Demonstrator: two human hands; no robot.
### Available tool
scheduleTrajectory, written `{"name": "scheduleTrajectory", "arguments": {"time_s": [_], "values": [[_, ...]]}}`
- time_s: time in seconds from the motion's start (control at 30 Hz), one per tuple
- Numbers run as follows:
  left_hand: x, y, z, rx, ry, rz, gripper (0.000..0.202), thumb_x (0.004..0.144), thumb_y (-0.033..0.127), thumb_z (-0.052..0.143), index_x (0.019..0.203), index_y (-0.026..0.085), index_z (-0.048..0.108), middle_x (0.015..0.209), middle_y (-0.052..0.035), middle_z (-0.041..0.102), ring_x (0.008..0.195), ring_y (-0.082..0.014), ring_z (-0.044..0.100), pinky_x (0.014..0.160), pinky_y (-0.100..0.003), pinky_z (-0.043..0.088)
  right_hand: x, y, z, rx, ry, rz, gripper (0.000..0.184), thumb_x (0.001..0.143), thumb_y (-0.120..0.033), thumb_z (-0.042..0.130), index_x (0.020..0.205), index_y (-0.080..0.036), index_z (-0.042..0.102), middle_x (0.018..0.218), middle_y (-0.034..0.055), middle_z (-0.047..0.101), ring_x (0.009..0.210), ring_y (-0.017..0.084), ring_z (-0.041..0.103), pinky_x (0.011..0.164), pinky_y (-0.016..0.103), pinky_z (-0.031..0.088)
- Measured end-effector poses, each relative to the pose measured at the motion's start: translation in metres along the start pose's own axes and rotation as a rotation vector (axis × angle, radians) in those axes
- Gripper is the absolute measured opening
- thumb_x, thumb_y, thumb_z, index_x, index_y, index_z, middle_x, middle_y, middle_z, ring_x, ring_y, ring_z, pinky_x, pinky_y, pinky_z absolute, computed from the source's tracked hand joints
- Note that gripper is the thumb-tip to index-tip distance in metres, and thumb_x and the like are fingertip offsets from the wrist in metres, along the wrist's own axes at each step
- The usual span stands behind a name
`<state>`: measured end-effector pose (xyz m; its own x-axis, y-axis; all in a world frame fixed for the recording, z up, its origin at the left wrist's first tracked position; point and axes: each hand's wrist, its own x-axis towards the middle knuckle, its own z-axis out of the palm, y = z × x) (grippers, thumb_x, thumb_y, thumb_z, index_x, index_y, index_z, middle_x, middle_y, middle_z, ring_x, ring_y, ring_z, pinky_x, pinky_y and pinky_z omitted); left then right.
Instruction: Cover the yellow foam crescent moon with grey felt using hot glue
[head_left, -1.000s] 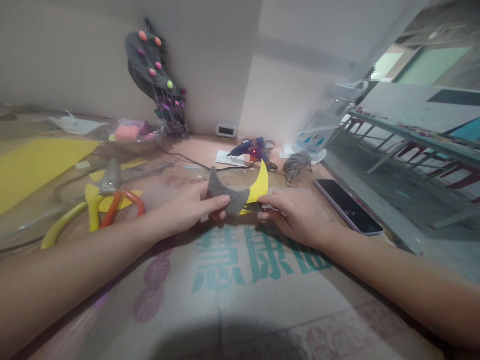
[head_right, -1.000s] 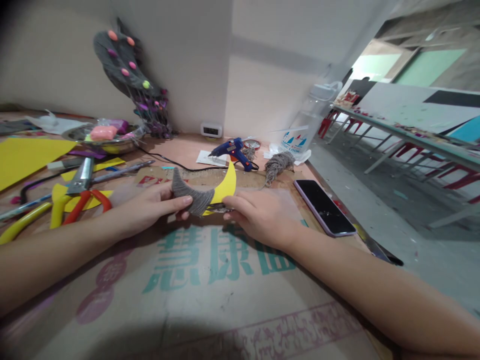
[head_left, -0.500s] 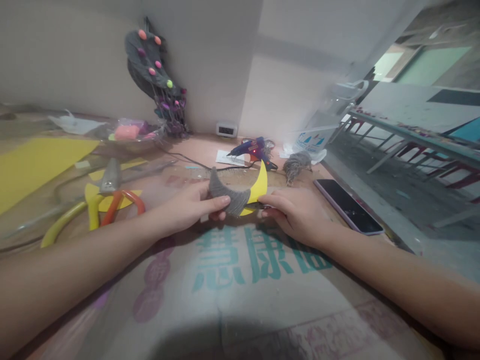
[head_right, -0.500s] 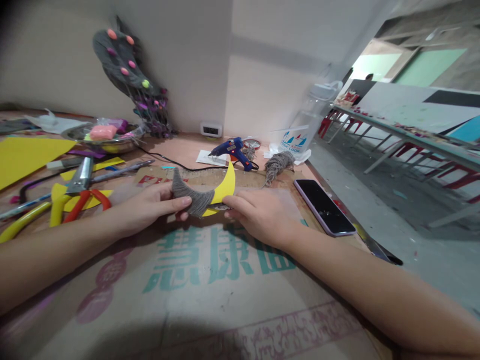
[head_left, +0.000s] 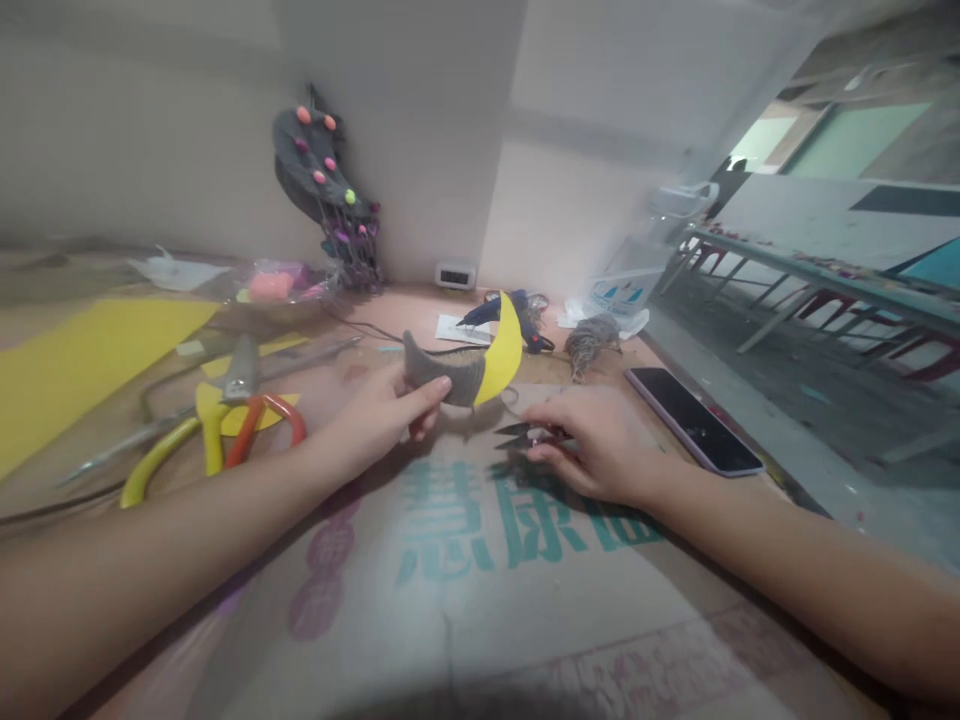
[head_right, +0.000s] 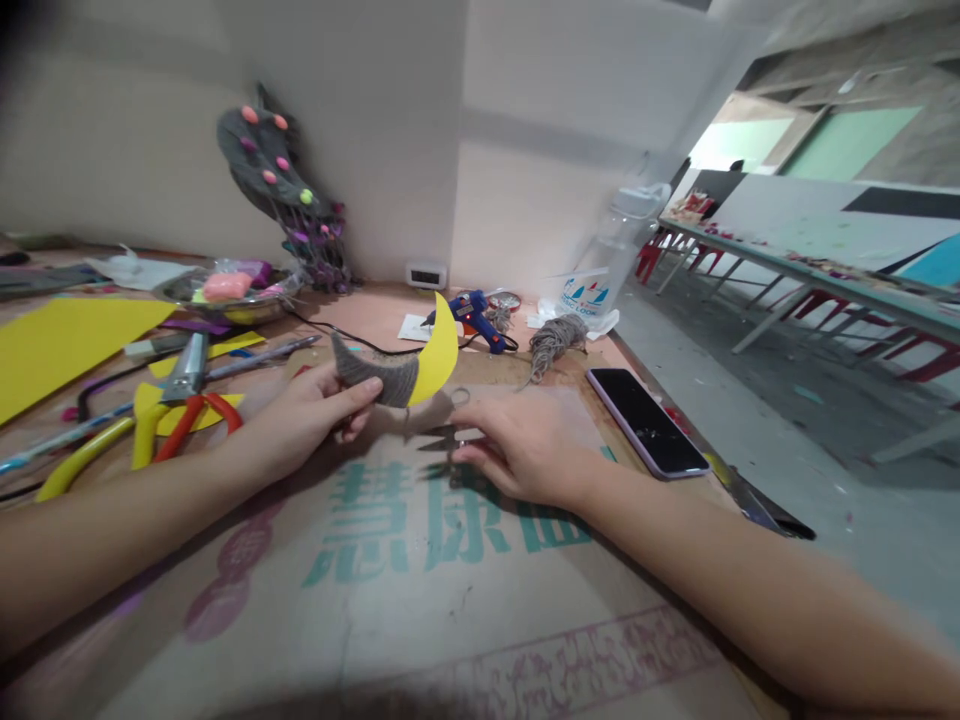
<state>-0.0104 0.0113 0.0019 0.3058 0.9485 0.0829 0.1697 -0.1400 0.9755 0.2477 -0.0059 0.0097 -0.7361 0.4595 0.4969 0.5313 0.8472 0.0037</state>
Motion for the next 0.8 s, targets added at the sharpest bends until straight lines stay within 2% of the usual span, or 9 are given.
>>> {"name": "scheduleTrajectory", "arguments": {"time_s": [0.1, 0.17, 0.23, 0.3, 0.43, 0.53, 0.63, 0.7, 0.8], "values": [[0.0, 0.003, 0.001, -0.066, 0.045, 0.039, 0.02, 0.079, 0.037, 0.06, 0.083, 0.018, 0.053, 0.063, 0.0045, 0.054, 0.05, -0.0096, 0.048, 0.049, -0.022, 0.037, 0.005, -0.013, -0.003, -0.017, -0.081, -0.09, 0.032, 0.096, -0.042, 0.044, 0.102, -0.015, 0.061, 0.074, 0.0036, 0.063, 0.066, 0.015, 0.053, 0.062, 0.027, 0.035], [-0.001, 0.004, 0.001, -0.027, 0.042, 0.064, 0.022, 0.075, 0.028, 0.06, 0.093, 0.017, 0.058, 0.071, 0.0023, 0.059, 0.055, -0.0114, 0.052, 0.054, -0.024, 0.04, 0.008, -0.02, -0.007, -0.04, -0.092, -0.131, 0.044, 0.098, -0.048, 0.036, 0.098, -0.014, 0.062, 0.079, 0.0068, 0.064, 0.07, 0.017, 0.053, 0.064, 0.028, 0.036], [-0.003, 0.004, -0.001, 0.074, 0.072, 0.109, 0.023, 0.075, 0.023, 0.056, 0.097, 0.018, 0.06, 0.085, -0.002, 0.065, 0.074, -0.016, 0.059, 0.068, -0.027, 0.044, 0.011, -0.023, -0.011, -0.009, -0.056, -0.123, 0.05, 0.099, -0.05, 0.029, 0.092, -0.015, 0.063, 0.081, 0.0083, 0.063, 0.073, 0.018, 0.053, 0.065, 0.029, 0.036], [-0.005, 0.003, -0.001, 0.144, 0.122, 0.173, 0.023, 0.075, 0.018, 0.053, 0.097, 0.019, 0.06, 0.1, -0.0032, 0.065, 0.095, -0.0194, 0.059, 0.084, -0.029, 0.043, 0.012, -0.02, -0.016, 0.074, -0.018, 0.008, 0.048, 0.1, -0.046, 0.028, 0.084, -0.016, 0.062, 0.078, 0.0073, 0.061, 0.073, 0.017, 0.053, 0.066, 0.029, 0.037], [-0.009, 0.003, 0.002, 0.187, 0.112, 0.141, 0.024, 0.079, 0.023, 0.053, 0.103, 0.02, 0.055, 0.102, -0.0035, 0.063, 0.095, -0.0216, 0.059, 0.083, -0.033, 0.045, 0.016, -0.006, -0.02, 0.316, -0.002, 0.544, 0.039, 0.097, -0.042, 0.038, 0.08, -0.016, 0.061, 0.071, 0.0028, 0.058, 0.066, 0.014, 0.052, 0.061, 0.026, 0.039], [-0.014, 0.007, 0.005, 0.2, 0.09, 0.184, 0.032, 0.08, 0.033, 0.059, 0.108, 0.021, 0.05, 0.104, -0.0038, 0.062, 0.099, -0.0229, 0.058, 0.083, -0.033, 0.046, 0.022, -0.004, -0.014, 0.634, -0.046, 0.789, 0.04, 0.091, -0.051, 0.046, 0.082, -0.016, 0.061, 0.064, -0.0005, 0.055, 0.055, 0.011, 0.048, 0.051, 0.023, 0.035], [-0.018, 0.012, 0.005, 0.251, 0.095, 0.263, 0.027, 0.083, 0.037, 0.058, 0.104, 0.021, 0.052, 0.104, -0.0038, 0.061, 0.104, -0.0227, 0.056, 0.09, -0.033, 0.044, 0.028, -0.01, -0.003, 0.869, -0.066, 0.906, 0.045, 0.083, -0.06, 0.055, 0.075, -0.015, 0.057, 0.053, -0.0047, 0.046, 0.045, 0.008, 0.04, 0.044, 0.022, 0.028], [-0.02, 0.013, 0.004, 0.267, 0.137, 0.313, 0.019, 0.087, 0.035, 0.053, 0.099, 0.02, 0.054, 0.101, -0.0039, 0.061, 0.102, -0.0218, 0.056, 0.092, -0.033, 0.043, 0.032, -0.016, 0.002, 0.944, -0.066, 0.919, 0.047, 0.078, -0.062, 0.059, 0.075, -0.015, 0.057, 0.049, -0.007, 0.042, 0.042, 0.007, 0.036, 0.042, 0.021, 0.025], [-0.019, 0.011, 0.002, 0.269, 0.175, 0.346, 0.015, 0.088, 0.033, 0.052, 0.095, 0.02, 0.055, 0.098, -0.004, 0.062, 0.1, -0.0214, 0.057, 0.092, -0.033, 0.042, 0.037, -0.021, 0.007, 1.021, -0.109, 0.904, 0.048, 0.071, -0.06, 0.067, 0.08, -0.014, 0.061, 0.049, -0.0076, 0.043, 0.04, 0.005, 0.035, 0.04, 0.02, 0.024]]}}
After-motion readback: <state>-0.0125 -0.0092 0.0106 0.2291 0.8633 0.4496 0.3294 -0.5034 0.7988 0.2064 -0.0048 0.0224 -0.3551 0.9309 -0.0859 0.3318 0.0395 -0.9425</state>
